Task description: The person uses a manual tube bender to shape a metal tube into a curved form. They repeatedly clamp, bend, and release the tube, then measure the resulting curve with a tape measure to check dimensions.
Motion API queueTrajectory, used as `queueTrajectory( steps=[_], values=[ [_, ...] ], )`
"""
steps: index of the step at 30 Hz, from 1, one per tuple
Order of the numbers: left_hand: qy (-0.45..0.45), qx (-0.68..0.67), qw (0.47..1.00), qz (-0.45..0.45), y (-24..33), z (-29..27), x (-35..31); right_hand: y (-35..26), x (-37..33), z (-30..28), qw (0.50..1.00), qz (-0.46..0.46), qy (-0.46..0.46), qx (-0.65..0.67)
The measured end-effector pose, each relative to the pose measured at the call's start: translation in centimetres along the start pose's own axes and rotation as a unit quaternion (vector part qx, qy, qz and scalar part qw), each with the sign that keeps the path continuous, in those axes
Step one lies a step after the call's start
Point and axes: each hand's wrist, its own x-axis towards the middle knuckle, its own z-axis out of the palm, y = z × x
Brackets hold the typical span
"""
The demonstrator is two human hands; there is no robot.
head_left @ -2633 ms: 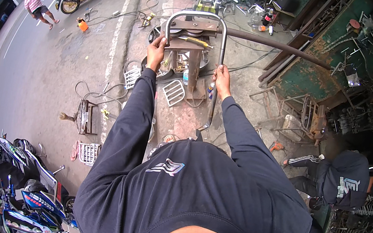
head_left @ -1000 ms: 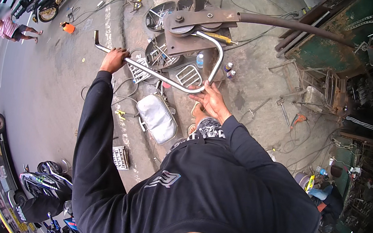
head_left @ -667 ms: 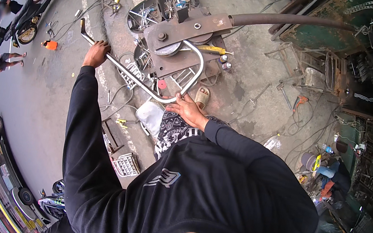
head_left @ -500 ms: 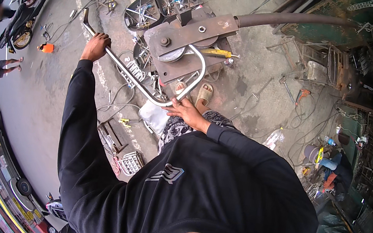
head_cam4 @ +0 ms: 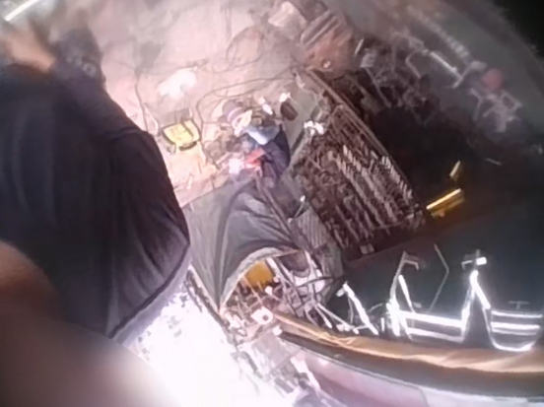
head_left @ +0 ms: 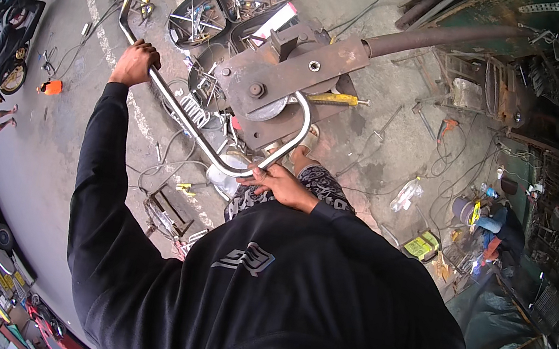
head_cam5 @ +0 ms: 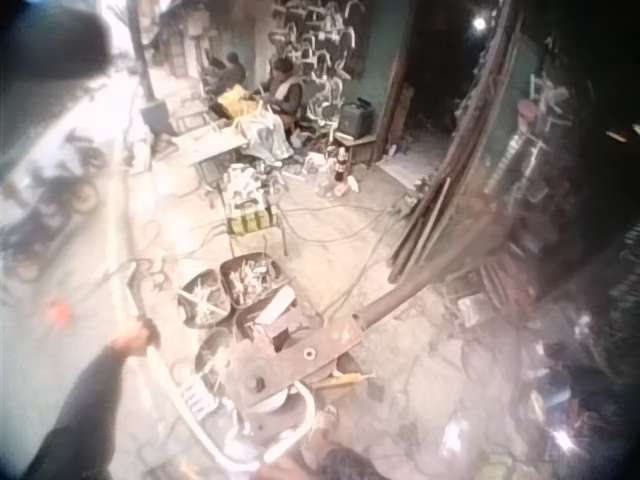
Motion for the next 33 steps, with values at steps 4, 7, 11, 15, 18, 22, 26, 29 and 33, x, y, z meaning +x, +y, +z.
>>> queueTrajectory(
  steps=[4,7,11,15,18,22,26,29,33],
  values=[
    [0.075,0.013,0.997,0.010,-5.0,-1.0,2.7,-1.5,2.7,0.8,0.974,-0.142,0.030,-0.174],
    [0.029,0.035,0.999,-0.004,-5.7,1.4,2.7,-2.0,3.1,0.8,0.989,-0.045,0.039,-0.135],
    [0.036,0.022,0.998,-0.036,-3.3,6.2,0.3,-2.2,1.6,0.4,0.980,0.033,0.163,-0.110],
    [0.059,0.002,0.997,-0.055,-3.6,6.2,0.3,-2.0,1.2,0.8,0.972,-0.029,0.162,-0.166],
    [0.124,0.016,0.992,0.030,-3.9,3.9,0.7,-2.1,1.8,1.0,0.978,-0.090,0.131,-0.136],
    [0.077,0.039,0.990,-0.115,-1.8,2.0,-1.7,-2.4,2.0,0.9,0.974,-0.107,0.153,-0.126],
    [0.064,0.027,0.994,-0.086,-2.0,1.2,-2.2,-2.8,2.1,1.0,0.958,-0.068,0.223,-0.169],
    [0.106,0.036,0.993,-0.049,-3.0,2.2,-1.8,-2.7,2.9,1.1,0.957,-0.112,0.219,-0.154],
    [0.069,0.026,0.992,-0.099,-2.4,6.7,-3.7,-2.2,2.4,0.2,0.950,-0.100,0.243,-0.170]
  ],
)
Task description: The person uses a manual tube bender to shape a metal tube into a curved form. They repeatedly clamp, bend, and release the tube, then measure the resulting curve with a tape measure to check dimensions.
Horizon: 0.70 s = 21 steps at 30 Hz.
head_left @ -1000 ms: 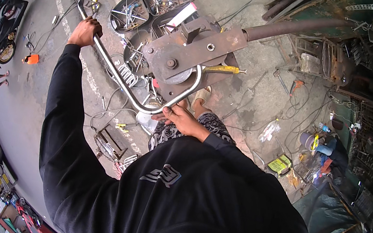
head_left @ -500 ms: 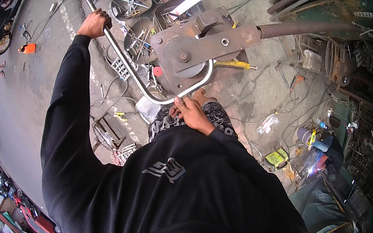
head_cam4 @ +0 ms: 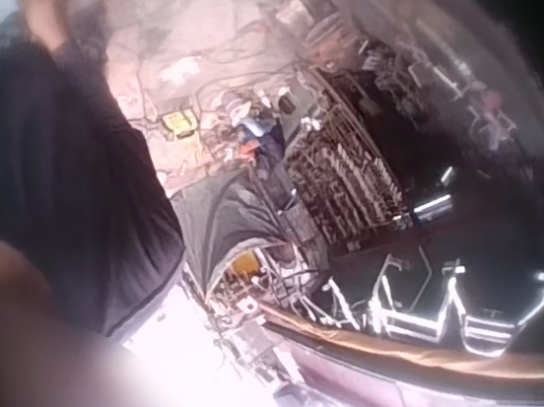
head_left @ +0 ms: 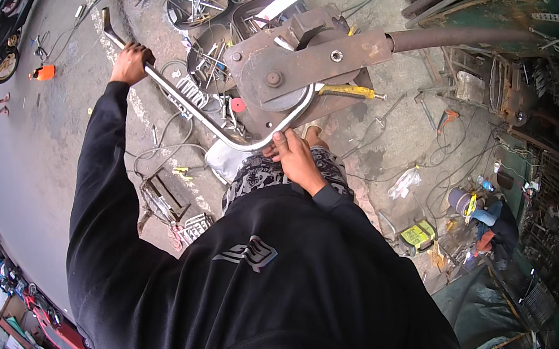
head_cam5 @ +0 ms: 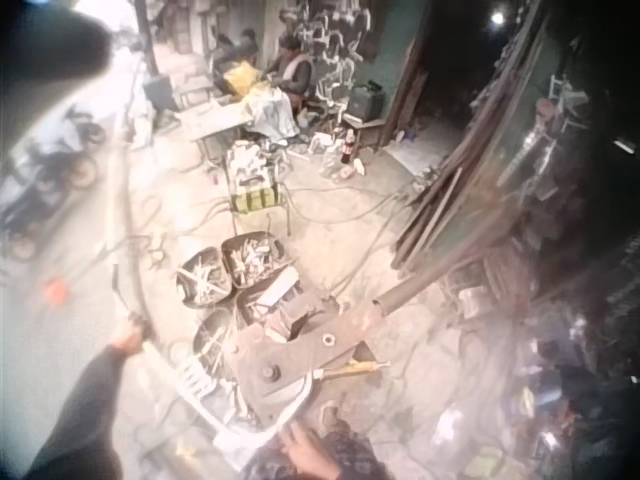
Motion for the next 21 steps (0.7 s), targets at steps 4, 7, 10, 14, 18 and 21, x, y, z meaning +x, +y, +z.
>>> queueTrajectory(
  steps=[4,7,10,14,18,21],
  values=[
    [-0.009,0.002,1.000,-0.007,-1.7,2.4,0.8,0.1,0.2,-0.3,1.000,0.002,0.021,0.007],
    [0.028,-0.018,0.997,0.071,-3.4,1.4,2.9,-0.6,1.1,0.2,0.994,-0.073,0.079,0.035],
    [0.018,0.012,0.999,-0.042,-1.1,0.7,-0.5,-1.6,1.1,-0.7,0.991,-0.050,0.097,0.076],
    [-0.007,-0.007,0.992,-0.124,2.6,1.9,-7.1,-2.4,1.0,-2.2,0.992,-0.008,0.121,0.027],
    [0.019,-0.006,0.999,-0.038,1.3,2.2,-6.0,-2.3,1.0,-1.4,0.987,-0.087,0.122,0.059],
    [0.034,-0.013,0.998,-0.049,1.2,1.2,-4.6,-2.2,1.1,-0.2,0.961,0.060,0.047,0.265]
  ],
)
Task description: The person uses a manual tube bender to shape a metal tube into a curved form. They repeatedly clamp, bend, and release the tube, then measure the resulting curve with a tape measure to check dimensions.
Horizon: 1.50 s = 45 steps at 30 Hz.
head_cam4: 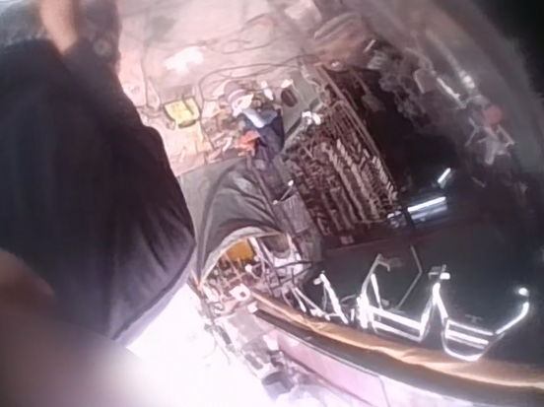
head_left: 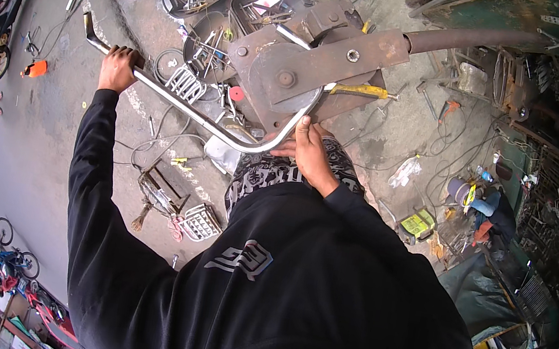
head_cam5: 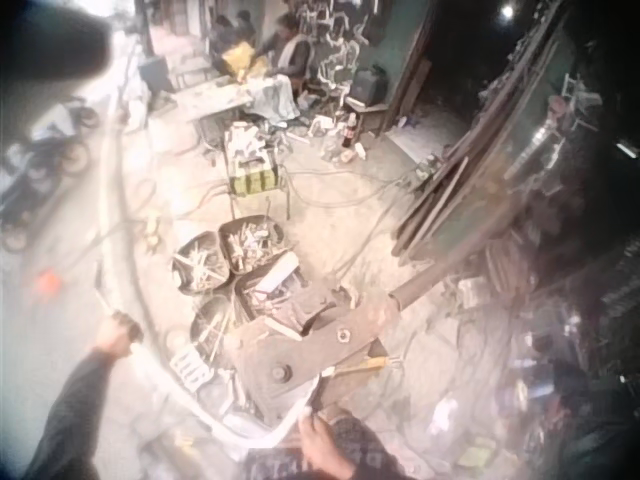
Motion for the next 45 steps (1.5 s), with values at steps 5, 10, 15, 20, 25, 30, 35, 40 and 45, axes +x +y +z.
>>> queueTrajectory(
  steps=[5,10,15,20,25,30,35,40,45],
  values=[
    [-0.006,0.006,0.997,-0.080,2.6,-0.8,-2.2,-0.4,-0.4,-0.3,0.982,-0.027,0.093,-0.161],
    [0.058,0.007,0.998,-0.003,1.1,0.0,-0.6,-0.8,0.0,-0.7,0.985,-0.044,0.021,-0.163],
    [0.060,0.000,0.996,-0.060,2.0,0.3,-2.1,-1.3,0.6,-0.8,0.948,-0.080,0.088,-0.295],
    [0.069,0.012,0.992,-0.103,4.5,-0.1,-6.3,-1.1,-0.4,-1.3,0.955,-0.100,0.107,-0.259],
    [0.020,-0.029,0.998,-0.053,4.1,0.0,-5.9,0.7,-1.0,-0.7,0.992,-0.090,-0.014,-0.083],
    [0.101,-0.010,0.993,-0.058,2.8,0.2,-4.6,2.3,-0.6,0.1,0.993,-0.027,-0.065,-0.094],
    [0.084,-0.016,0.995,-0.051,3.0,1.7,-6.0,-7.1,-0.8,-8.2,0.969,0.016,0.045,-0.244],
    [0.051,-0.023,0.997,-0.050,2.6,1.7,-5.9,-20.6,9.1,-17.9,0.903,-0.212,0.352,0.125],
    [0.000,-0.011,0.995,-0.102,5.6,0.0,-7.9,-22.9,16.5,-22.1,0.917,-0.152,0.254,0.268]
  ],
)
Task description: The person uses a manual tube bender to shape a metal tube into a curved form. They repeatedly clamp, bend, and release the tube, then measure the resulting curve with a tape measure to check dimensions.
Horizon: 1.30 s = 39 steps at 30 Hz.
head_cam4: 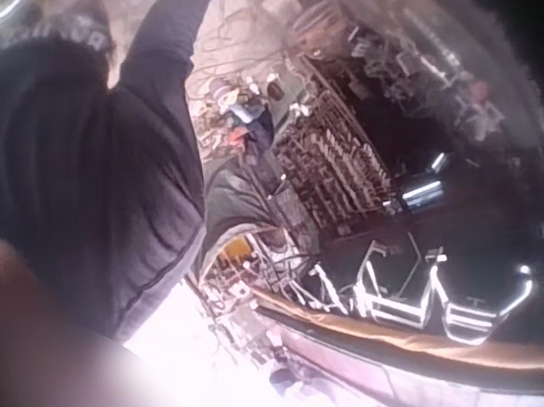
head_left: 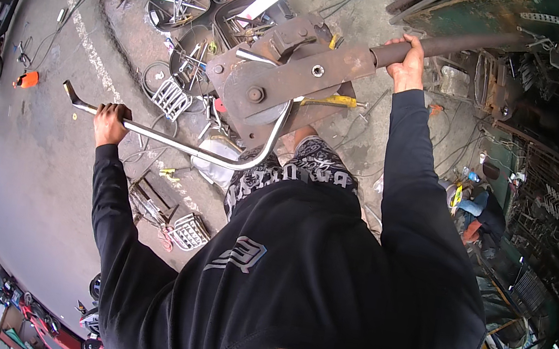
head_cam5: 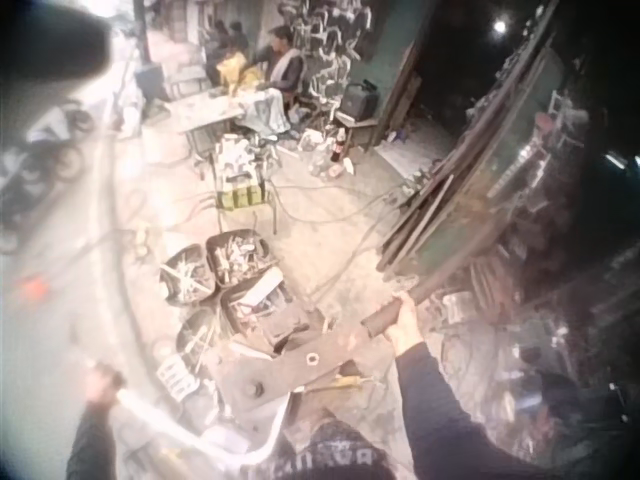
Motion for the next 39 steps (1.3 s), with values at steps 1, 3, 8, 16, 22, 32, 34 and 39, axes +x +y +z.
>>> queueTrajectory(
  steps=[1,3,8,16,22,32,34,39],
  values=[
    [-0.017,0.008,0.999,-0.045,0.5,-0.1,-0.2,0.0,0.5,-0.3,1.000,-0.016,0.023,0.005],
    [-0.068,0.002,0.993,-0.098,1.0,-0.6,0.1,-0.2,-0.2,-2.0,0.998,-0.013,0.026,0.059],
    [-0.025,-0.002,1.000,0.016,1.9,-1.8,2.0,-0.3,-2.6,-3.1,0.998,0.017,0.050,0.030],
    [0.031,0.001,0.999,-0.040,2.5,-1.0,-2.8,-0.5,-6.1,-6.5,0.989,0.014,0.129,0.071],
    [0.033,-0.011,0.997,-0.069,4.4,0.4,-5.4,-0.3,-4.2,-5.5,0.982,0.022,0.171,0.074],
    [-0.001,0.015,0.943,-0.332,20.9,3.1,-17.2,-0.1,1.8,1.4,0.999,0.039,0.027,-0.001],
    [0.015,0.018,0.933,-0.359,21.4,1.5,-16.7,0.0,2.4,1.8,0.998,0.061,-0.006,0.003],
    [0.082,0.068,0.916,-0.386,26.1,0.5,-16.3,0.1,2.8,1.8,0.997,0.081,0.003,-0.009]
  ],
)
